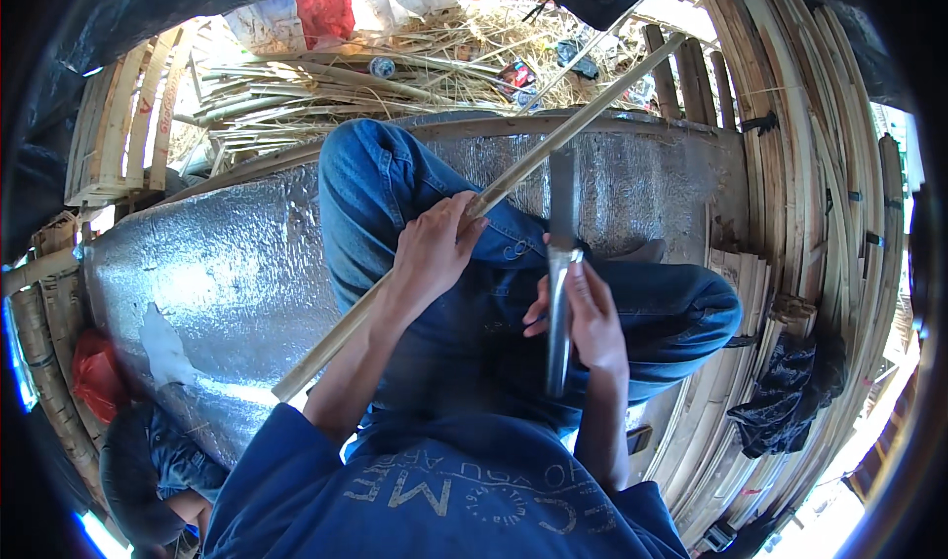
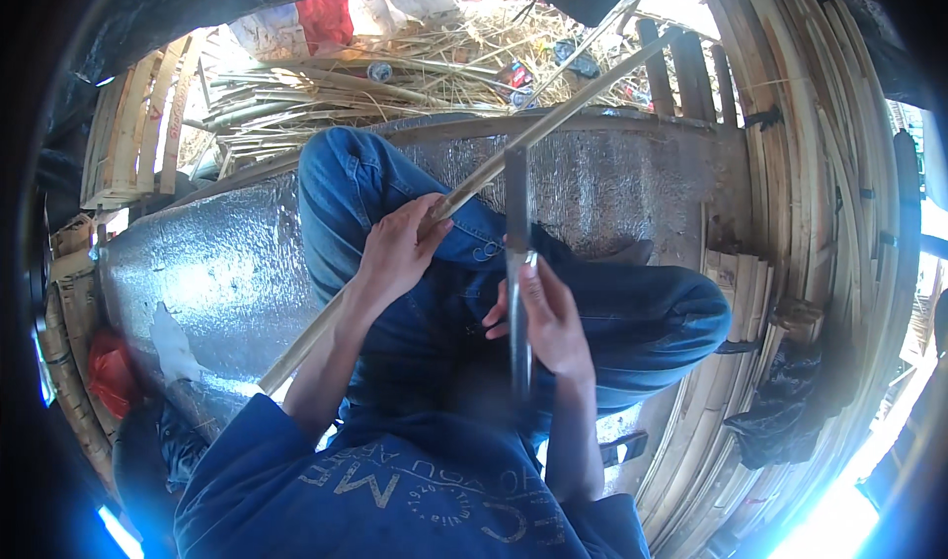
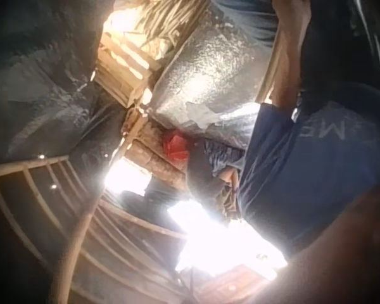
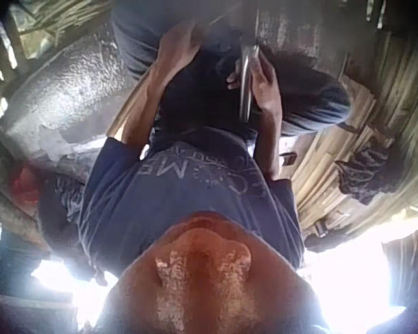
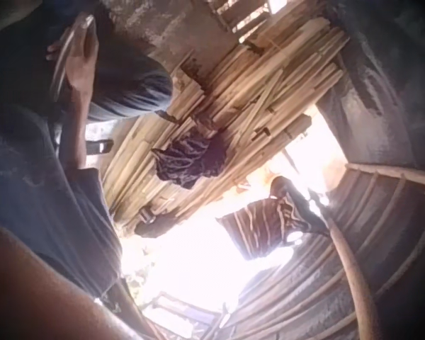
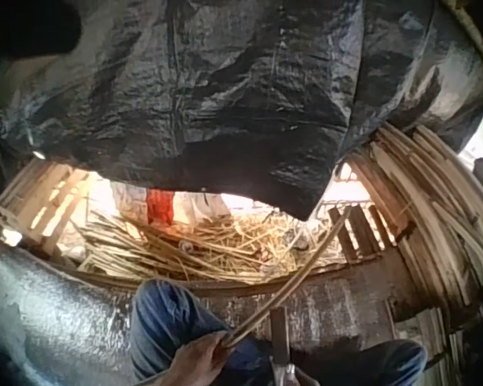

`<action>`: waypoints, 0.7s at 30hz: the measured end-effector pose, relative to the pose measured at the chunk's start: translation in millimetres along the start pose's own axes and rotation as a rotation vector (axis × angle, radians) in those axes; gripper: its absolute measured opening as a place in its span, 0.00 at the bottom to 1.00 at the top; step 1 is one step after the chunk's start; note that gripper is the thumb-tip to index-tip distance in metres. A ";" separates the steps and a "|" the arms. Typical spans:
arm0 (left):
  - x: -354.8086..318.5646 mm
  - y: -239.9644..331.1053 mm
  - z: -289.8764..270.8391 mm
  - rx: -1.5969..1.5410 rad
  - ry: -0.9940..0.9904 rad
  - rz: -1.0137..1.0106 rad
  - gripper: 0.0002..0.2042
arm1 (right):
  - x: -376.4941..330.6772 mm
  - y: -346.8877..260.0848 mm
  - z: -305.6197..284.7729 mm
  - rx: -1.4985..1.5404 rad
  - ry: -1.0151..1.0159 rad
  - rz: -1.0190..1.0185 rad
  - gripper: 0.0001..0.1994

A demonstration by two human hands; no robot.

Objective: Using a knife to shave and smooth a long piece of bamboo or wood.

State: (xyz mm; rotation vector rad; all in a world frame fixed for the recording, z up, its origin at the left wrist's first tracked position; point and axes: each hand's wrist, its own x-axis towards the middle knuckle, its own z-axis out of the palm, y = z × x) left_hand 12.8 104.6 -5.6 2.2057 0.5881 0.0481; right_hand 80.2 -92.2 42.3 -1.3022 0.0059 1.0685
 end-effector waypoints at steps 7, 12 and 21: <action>-9.3 -2.9 -9.0 -0.070 -0.080 -0.035 0.14 | 31.8 22.0 10.3 -0.881 0.004 -0.725 0.25; -5.1 -8.3 -11.3 -0.125 -0.141 -0.130 0.12 | 40.5 -2.7 23.8 -1.332 -0.116 -0.324 0.26; 6.4 -9.6 -9.9 -0.245 -0.148 -0.263 0.15 | 76.6 -28.2 14.2 -1.573 -0.097 -0.229 0.15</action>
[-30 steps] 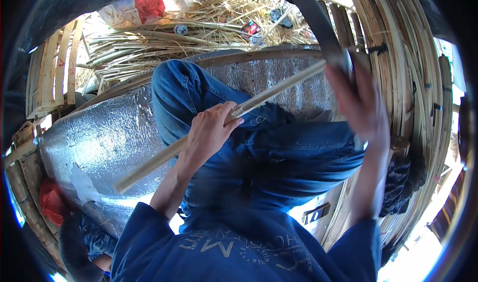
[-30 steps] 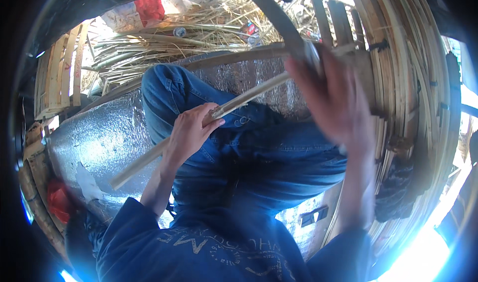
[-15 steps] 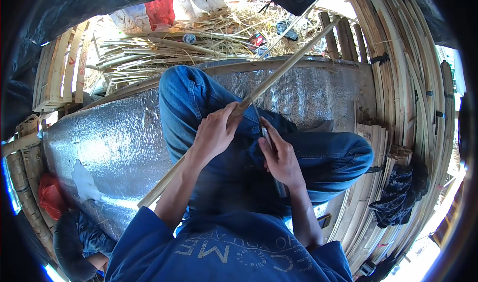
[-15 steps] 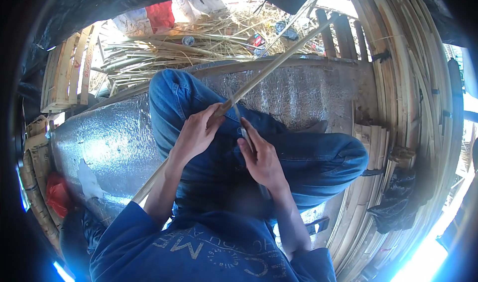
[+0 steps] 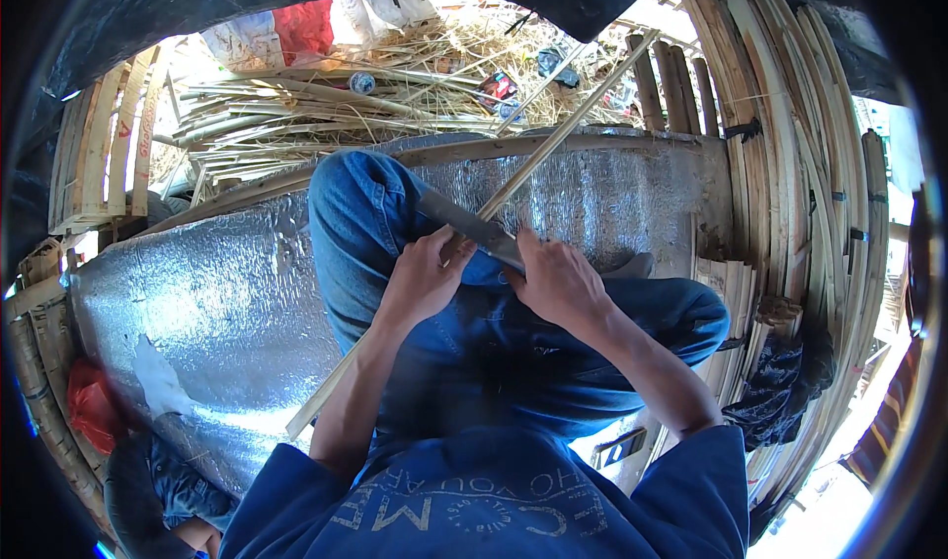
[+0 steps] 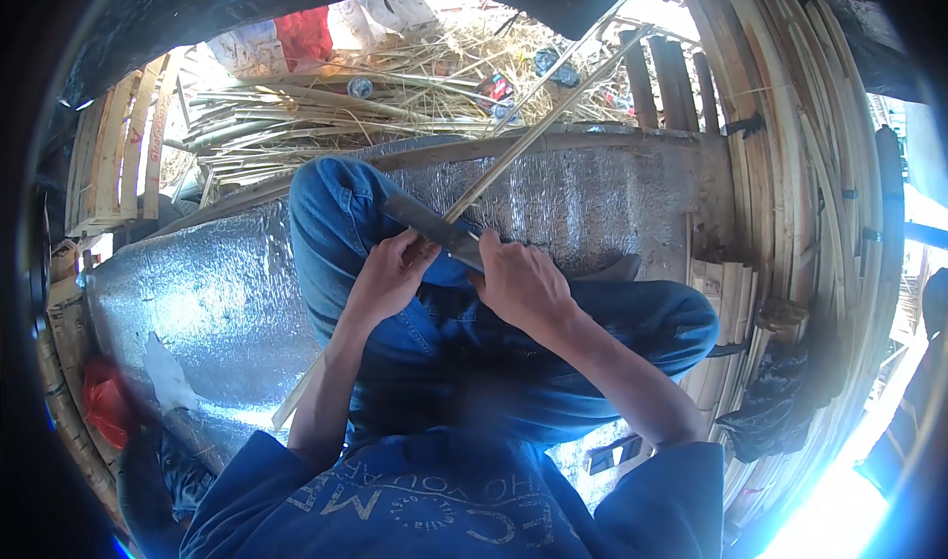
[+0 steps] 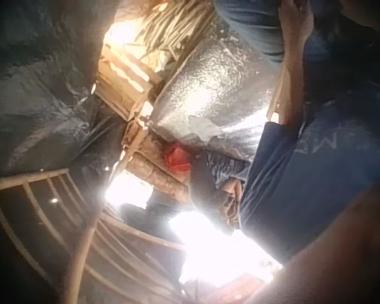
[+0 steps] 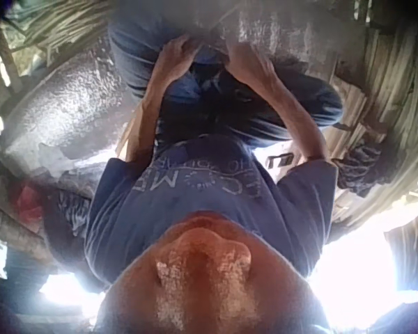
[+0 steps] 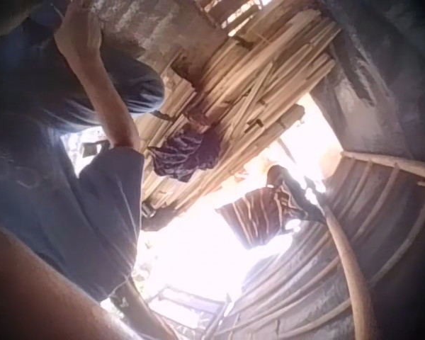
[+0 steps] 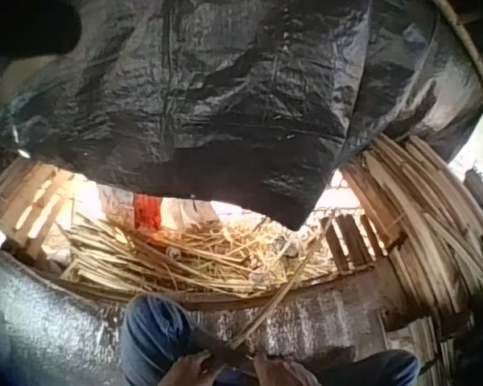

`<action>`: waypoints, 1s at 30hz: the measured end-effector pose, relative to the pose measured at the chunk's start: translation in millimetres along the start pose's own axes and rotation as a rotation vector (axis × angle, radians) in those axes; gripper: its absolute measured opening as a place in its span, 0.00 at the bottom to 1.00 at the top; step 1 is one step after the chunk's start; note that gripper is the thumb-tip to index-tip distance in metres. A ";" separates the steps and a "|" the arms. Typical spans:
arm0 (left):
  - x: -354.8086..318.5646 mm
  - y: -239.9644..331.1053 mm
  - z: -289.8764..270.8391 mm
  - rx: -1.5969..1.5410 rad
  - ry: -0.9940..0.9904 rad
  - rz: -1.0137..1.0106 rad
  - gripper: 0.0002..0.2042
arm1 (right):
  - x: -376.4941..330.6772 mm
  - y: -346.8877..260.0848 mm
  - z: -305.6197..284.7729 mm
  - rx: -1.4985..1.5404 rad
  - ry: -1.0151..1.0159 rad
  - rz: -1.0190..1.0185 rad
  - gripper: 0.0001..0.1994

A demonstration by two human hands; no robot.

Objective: Using a knife to shave and smooth a long piece of bamboo or wood.

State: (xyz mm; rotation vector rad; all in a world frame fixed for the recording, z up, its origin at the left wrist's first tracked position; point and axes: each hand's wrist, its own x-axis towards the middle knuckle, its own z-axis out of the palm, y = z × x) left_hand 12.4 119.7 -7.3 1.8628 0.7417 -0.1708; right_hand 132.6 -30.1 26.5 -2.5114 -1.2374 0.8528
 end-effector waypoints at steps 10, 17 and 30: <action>8.1 2.3 11.0 0.126 0.095 -0.056 0.15 | 13.1 41.9 2.2 -0.142 0.048 0.012 0.12; 17.4 12.9 15.5 0.075 0.079 -0.109 0.16 | 31.3 57.0 -6.3 -0.095 0.151 0.155 0.10; 11.6 31.2 30.2 0.466 0.143 -0.063 0.17 | 65.6 106.7 10.1 0.178 0.389 -0.171 0.19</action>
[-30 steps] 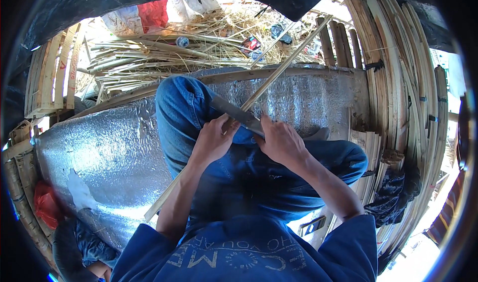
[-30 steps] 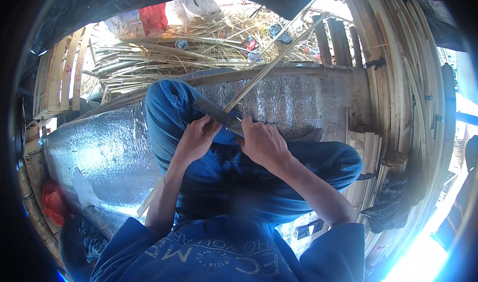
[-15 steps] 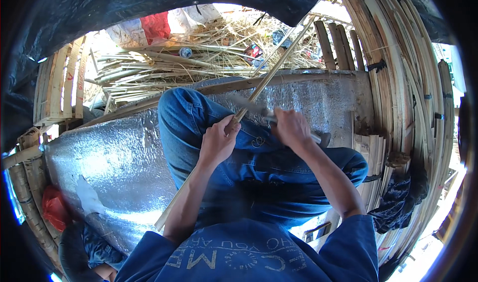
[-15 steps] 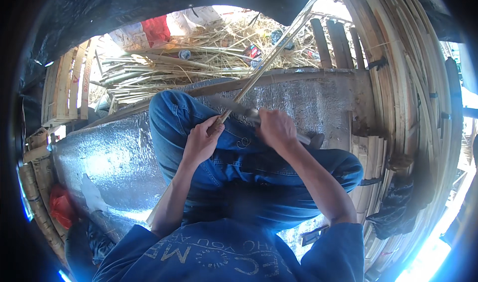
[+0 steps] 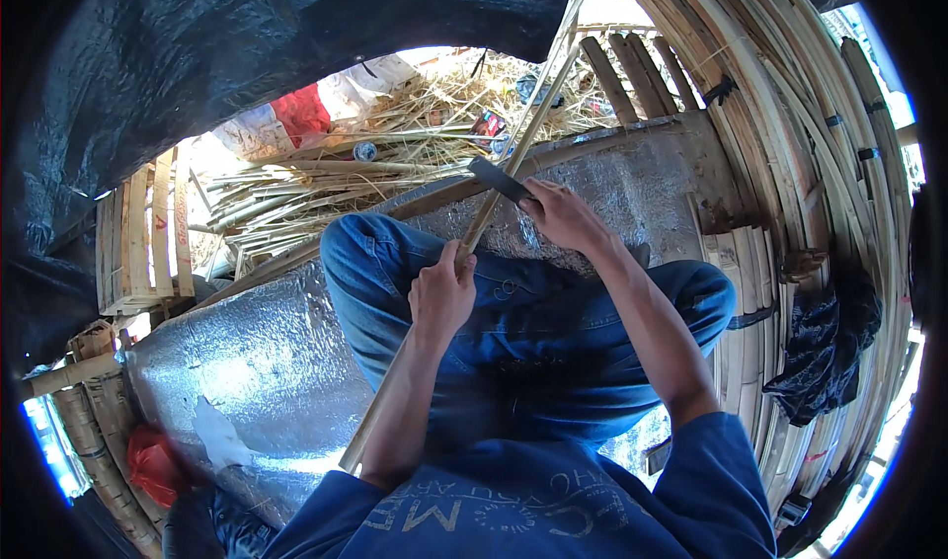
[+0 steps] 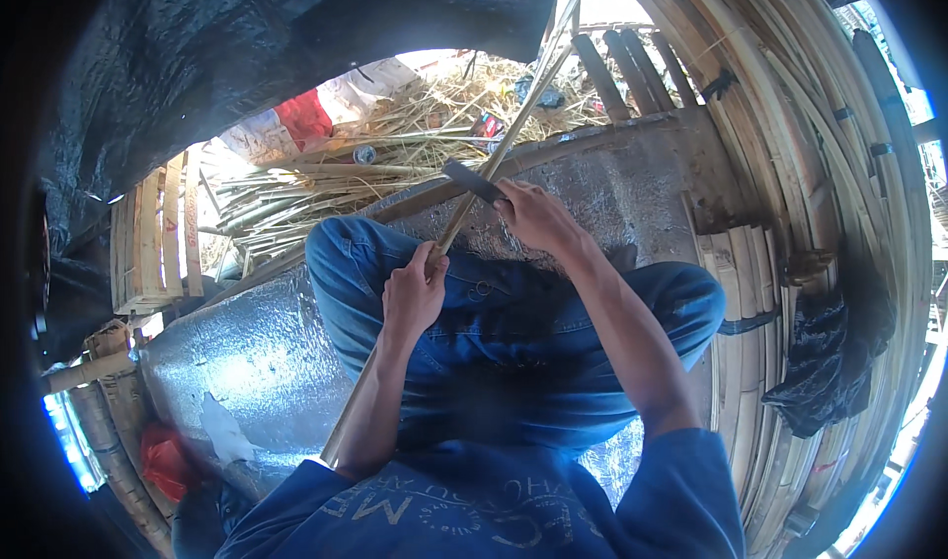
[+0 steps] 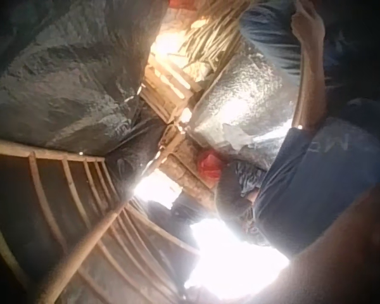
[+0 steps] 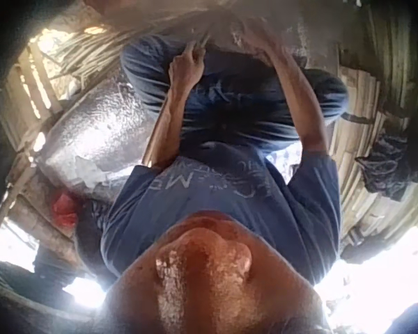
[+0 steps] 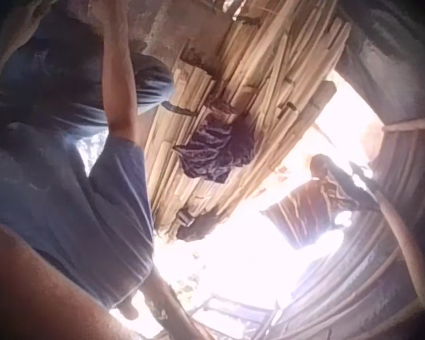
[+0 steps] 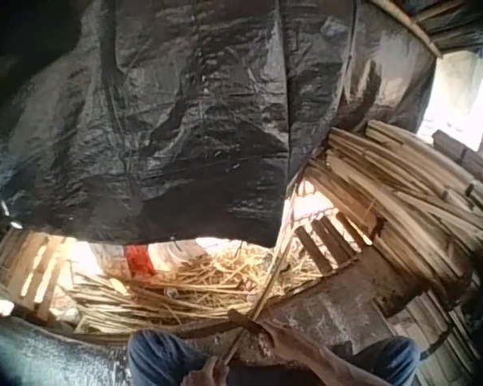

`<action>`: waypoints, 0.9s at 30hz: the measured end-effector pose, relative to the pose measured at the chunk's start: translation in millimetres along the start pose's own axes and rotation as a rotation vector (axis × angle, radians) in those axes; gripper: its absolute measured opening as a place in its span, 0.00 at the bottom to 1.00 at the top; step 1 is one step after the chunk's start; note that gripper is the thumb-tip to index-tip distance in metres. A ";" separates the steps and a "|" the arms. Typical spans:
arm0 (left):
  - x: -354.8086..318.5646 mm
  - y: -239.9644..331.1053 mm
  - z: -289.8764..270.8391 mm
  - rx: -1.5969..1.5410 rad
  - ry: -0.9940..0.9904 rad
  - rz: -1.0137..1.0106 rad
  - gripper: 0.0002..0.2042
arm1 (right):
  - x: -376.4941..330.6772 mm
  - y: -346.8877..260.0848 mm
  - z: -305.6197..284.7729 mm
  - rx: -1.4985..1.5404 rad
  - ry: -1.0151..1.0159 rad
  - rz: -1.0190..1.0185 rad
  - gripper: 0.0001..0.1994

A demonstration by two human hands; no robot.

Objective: Using a knife to shave and smooth a long piece of bamboo or wood.

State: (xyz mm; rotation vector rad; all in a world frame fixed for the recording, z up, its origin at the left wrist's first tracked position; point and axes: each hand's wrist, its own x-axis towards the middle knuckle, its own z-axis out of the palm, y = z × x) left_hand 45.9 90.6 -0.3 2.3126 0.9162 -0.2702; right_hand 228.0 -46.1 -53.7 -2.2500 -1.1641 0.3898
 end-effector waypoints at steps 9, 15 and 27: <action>3.7 -10.3 3.6 -0.103 0.034 0.049 0.17 | 25.6 -16.1 -4.5 -0.049 -0.048 0.521 0.24; 5.3 -10.9 3.2 -0.095 0.001 0.039 0.17 | 13.5 -23.5 14.3 -0.117 -0.112 0.424 0.26; 10.9 -9.2 5.2 -0.185 0.034 0.092 0.14 | 17.7 -19.8 10.2 -0.104 -0.056 0.496 0.25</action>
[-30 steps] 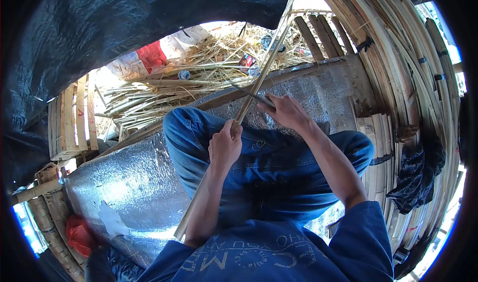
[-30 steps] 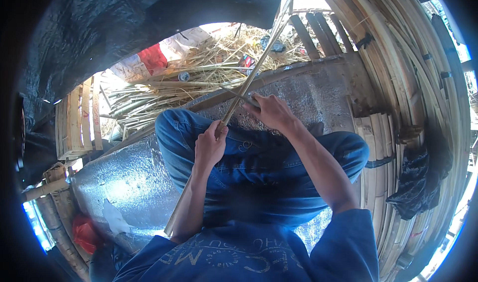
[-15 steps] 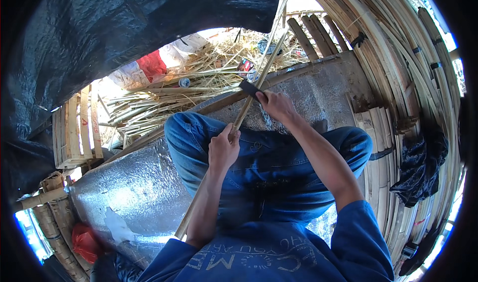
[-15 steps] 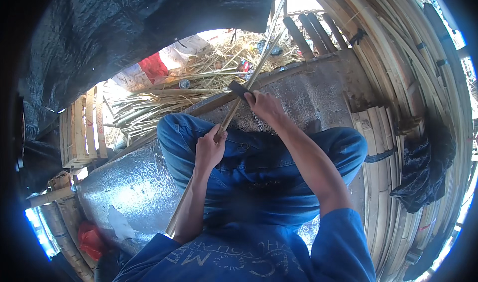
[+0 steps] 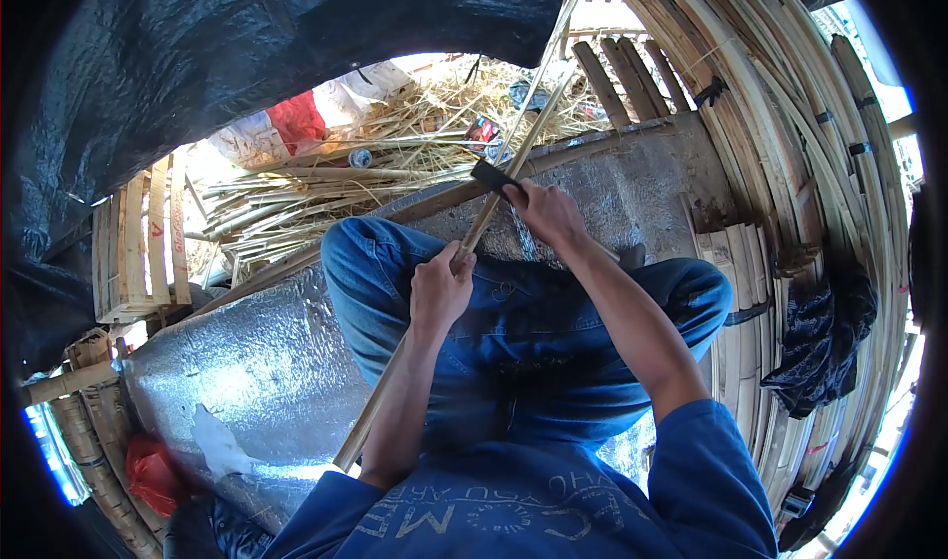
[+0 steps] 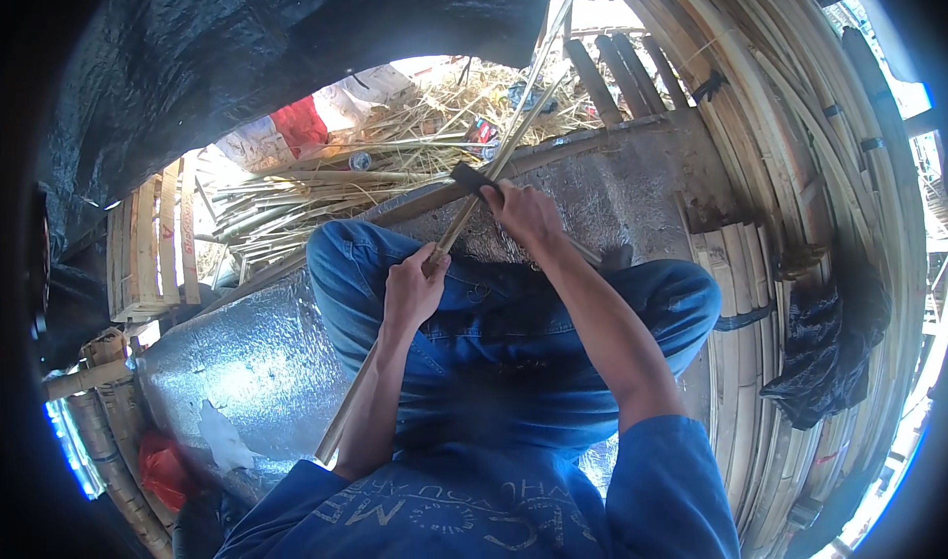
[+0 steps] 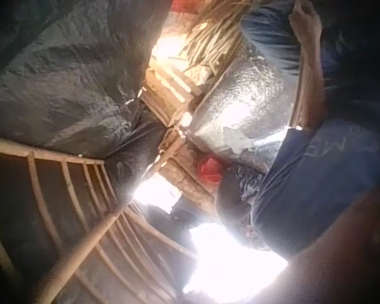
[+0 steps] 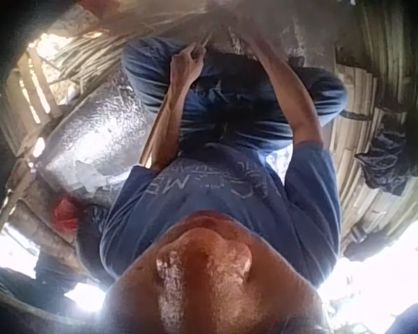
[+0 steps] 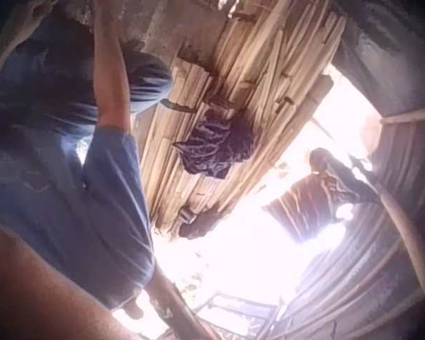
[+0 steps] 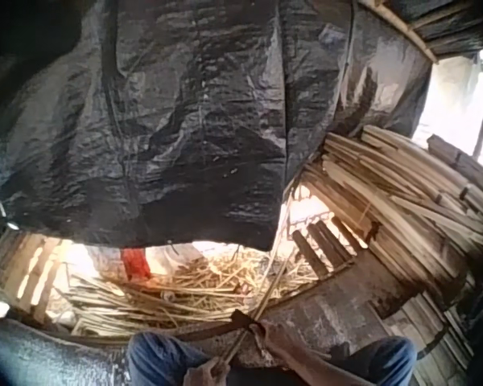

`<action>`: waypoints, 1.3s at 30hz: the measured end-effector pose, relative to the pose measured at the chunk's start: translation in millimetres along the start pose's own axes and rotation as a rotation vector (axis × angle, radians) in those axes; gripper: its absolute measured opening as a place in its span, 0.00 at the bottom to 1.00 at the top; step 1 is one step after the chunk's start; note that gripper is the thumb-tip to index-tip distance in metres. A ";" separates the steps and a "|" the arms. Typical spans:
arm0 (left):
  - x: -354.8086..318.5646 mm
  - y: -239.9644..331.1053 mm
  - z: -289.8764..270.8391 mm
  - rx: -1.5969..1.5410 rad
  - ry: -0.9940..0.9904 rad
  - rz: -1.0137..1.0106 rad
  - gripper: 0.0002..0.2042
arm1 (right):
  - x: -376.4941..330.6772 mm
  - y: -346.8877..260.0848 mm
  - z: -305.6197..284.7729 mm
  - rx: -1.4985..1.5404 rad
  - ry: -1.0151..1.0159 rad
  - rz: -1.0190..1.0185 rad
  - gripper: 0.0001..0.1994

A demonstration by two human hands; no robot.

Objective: Using a knife to shave and smooth a long piece of bamboo or wood.

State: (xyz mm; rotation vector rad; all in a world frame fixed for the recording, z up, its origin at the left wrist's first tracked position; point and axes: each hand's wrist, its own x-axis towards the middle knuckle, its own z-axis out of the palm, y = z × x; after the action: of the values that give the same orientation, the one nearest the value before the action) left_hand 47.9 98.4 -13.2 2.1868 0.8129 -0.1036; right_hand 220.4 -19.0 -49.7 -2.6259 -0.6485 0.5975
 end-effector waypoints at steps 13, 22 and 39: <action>29.3 -18.1 -26.2 -0.421 -0.284 -0.336 0.22 | -19.1 -12.7 -29.1 0.054 -0.010 -0.434 0.21; 13.0 12.8 -29.2 0.001 -0.038 -0.073 0.20 | -35.5 -23.9 -12.2 0.079 0.058 -0.458 0.32; 30.7 -11.4 -6.2 -0.632 -0.195 -0.160 0.16 | -43.6 -25.5 -8.9 -0.071 -0.094 -0.343 0.33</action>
State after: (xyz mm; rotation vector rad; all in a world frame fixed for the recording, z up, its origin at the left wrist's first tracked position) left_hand 64.5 124.3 -26.1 1.4936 0.7780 -0.1185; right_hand 180.6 -22.2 -17.4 -2.4768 -1.1381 0.6015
